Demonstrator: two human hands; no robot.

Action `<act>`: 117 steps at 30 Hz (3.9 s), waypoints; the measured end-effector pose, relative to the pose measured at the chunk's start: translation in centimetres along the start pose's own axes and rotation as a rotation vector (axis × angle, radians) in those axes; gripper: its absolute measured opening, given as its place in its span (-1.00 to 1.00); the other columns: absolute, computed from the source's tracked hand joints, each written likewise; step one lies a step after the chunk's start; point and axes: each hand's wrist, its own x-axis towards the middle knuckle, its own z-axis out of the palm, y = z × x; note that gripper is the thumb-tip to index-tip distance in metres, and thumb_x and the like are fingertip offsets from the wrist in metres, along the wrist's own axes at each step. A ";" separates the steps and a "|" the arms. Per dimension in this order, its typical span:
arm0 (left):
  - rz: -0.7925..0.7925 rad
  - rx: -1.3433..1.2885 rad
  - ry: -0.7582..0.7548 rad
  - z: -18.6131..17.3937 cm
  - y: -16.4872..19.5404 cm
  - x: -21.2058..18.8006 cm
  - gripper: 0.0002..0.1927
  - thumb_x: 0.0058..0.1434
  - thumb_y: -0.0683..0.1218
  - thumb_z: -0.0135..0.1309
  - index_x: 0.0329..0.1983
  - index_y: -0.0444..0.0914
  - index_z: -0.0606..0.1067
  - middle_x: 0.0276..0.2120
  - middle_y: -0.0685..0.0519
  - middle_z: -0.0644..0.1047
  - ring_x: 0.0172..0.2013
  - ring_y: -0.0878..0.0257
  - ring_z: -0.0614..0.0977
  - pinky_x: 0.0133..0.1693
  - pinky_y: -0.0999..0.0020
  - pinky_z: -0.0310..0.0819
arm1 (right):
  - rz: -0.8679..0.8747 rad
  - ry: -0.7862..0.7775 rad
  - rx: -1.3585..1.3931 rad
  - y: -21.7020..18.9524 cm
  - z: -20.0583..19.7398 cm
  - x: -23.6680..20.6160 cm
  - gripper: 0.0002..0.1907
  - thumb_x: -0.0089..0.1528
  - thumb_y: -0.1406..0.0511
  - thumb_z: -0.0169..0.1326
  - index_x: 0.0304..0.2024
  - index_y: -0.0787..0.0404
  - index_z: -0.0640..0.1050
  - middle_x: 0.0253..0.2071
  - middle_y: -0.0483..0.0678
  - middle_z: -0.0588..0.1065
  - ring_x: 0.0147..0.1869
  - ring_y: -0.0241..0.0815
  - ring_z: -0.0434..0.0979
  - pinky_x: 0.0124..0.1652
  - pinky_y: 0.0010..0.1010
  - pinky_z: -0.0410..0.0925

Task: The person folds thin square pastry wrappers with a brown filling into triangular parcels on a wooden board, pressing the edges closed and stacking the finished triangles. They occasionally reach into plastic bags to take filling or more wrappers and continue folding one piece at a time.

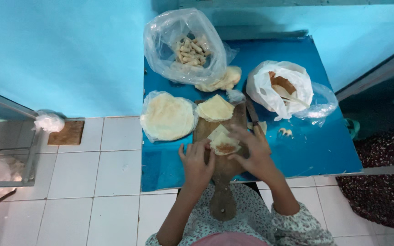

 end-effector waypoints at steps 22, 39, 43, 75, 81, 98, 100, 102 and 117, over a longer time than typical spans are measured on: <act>-0.017 -0.026 -0.013 0.0 0.0 0.0 -0.71 0.24 -0.14 0.18 0.02 -0.25 0.49 -0.20 0.01 0.55 -0.06 0.05 0.55 0.25 -0.26 0.05 | 0.276 0.043 0.028 1.1 1.4 0.1 -0.38 0.15 0.47 0.23 0.27 0.13 0.44 -0.07 0.00 0.64 -0.04 -0.10 0.72 -0.06 -0.33 0.52; 0.025 -0.121 -0.009 0.0 0.8 0.6 -0.64 0.19 -0.22 0.19 0.06 -0.28 0.47 -0.26 -0.01 0.56 -0.13 0.03 0.60 0.15 -0.08 0.25 | 0.372 0.220 -0.029 -0.4 2.2 -1.2 -0.29 0.06 0.52 0.30 0.26 0.23 0.40 -0.22 0.00 0.52 -0.26 -0.25 0.60 -0.34 -0.45 0.46; 0.041 -0.160 -0.043 0.0 1.2 0.9 -0.66 0.20 -0.27 0.19 0.05 -0.30 0.46 -0.26 -0.08 0.54 -0.15 -0.05 0.58 -0.03 0.04 0.40 | 0.416 0.248 0.053 -0.4 2.8 -1.0 -0.19 0.04 0.50 0.34 0.30 0.23 0.31 -0.20 -0.01 0.52 -0.28 -0.32 0.58 -0.36 -0.49 0.44; 0.146 -0.305 -0.139 -0.3 1.1 1.2 -0.78 0.16 -0.32 0.15 -0.11 -0.41 0.56 -0.09 -0.11 0.55 -0.04 -0.10 0.58 -0.03 0.08 0.50 | -0.086 0.273 -0.203 2.5 6.0 -4.3 -0.65 0.17 0.51 0.24 0.00 0.28 0.53 0.04 0.13 0.54 0.21 0.17 0.56 0.14 -0.14 0.43; 0.206 -0.279 -0.206 -1.4 1.0 1.3 -0.76 0.17 -0.29 0.14 -0.07 -0.41 0.55 -0.07 -0.15 0.53 -0.04 -0.10 0.58 -0.02 0.09 0.50 | 0.004 0.171 -0.123 2.3 5.0 -4.8 -0.54 0.16 0.44 0.27 0.09 0.36 0.46 0.11 0.13 0.53 0.19 0.13 0.57 0.10 -0.16 0.44; 0.351 -0.170 -0.369 -2.3 0.3 2.5 -0.66 0.10 -0.33 0.06 -0.01 -0.39 0.52 -0.10 -0.14 0.50 -0.04 -0.10 0.54 0.02 0.09 0.46 | -0.085 -0.064 -0.085 3.9 2.3 -2.8 -0.58 0.21 0.44 0.21 0.12 0.21 0.47 0.14 0.12 0.54 0.18 0.14 0.59 0.08 -0.19 0.46; 0.382 -0.145 -0.358 -2.0 0.0 2.4 -0.67 0.10 -0.32 0.06 -0.03 -0.38 0.51 -0.10 -0.14 0.51 -0.03 -0.10 0.55 0.02 0.10 0.47 | 0.010 -0.089 -0.042 4.1 2.2 -2.8 -0.48 0.19 0.43 0.23 0.19 0.24 0.44 0.04 0.09 0.58 0.13 0.11 0.61 0.06 -0.20 0.46; 0.393 -0.130 -0.352 -1.8 -0.2 2.3 -0.66 0.09 -0.32 0.06 -0.03 -0.38 0.50 -0.09 -0.14 0.51 -0.03 -0.10 0.55 0.02 0.10 0.48 | 0.062 -0.108 0.039 4.4 2.2 -2.9 -0.44 0.19 0.42 0.24 0.24 0.26 0.41 -0.03 0.05 0.61 0.10 0.05 0.65 0.06 -0.24 0.47; 0.040 -0.282 -0.158 -0.7 1.3 1.2 -0.89 0.23 -0.28 0.13 -0.21 -0.35 0.46 -0.22 -0.18 0.54 -0.17 -0.17 0.61 -0.16 0.05 0.50 | 0.254 0.267 0.194 4.0 4.6 -3.8 -0.47 0.22 0.45 0.24 0.23 0.28 0.41 -0.07 0.01 0.63 -0.01 -0.12 0.70 -0.08 -0.39 0.57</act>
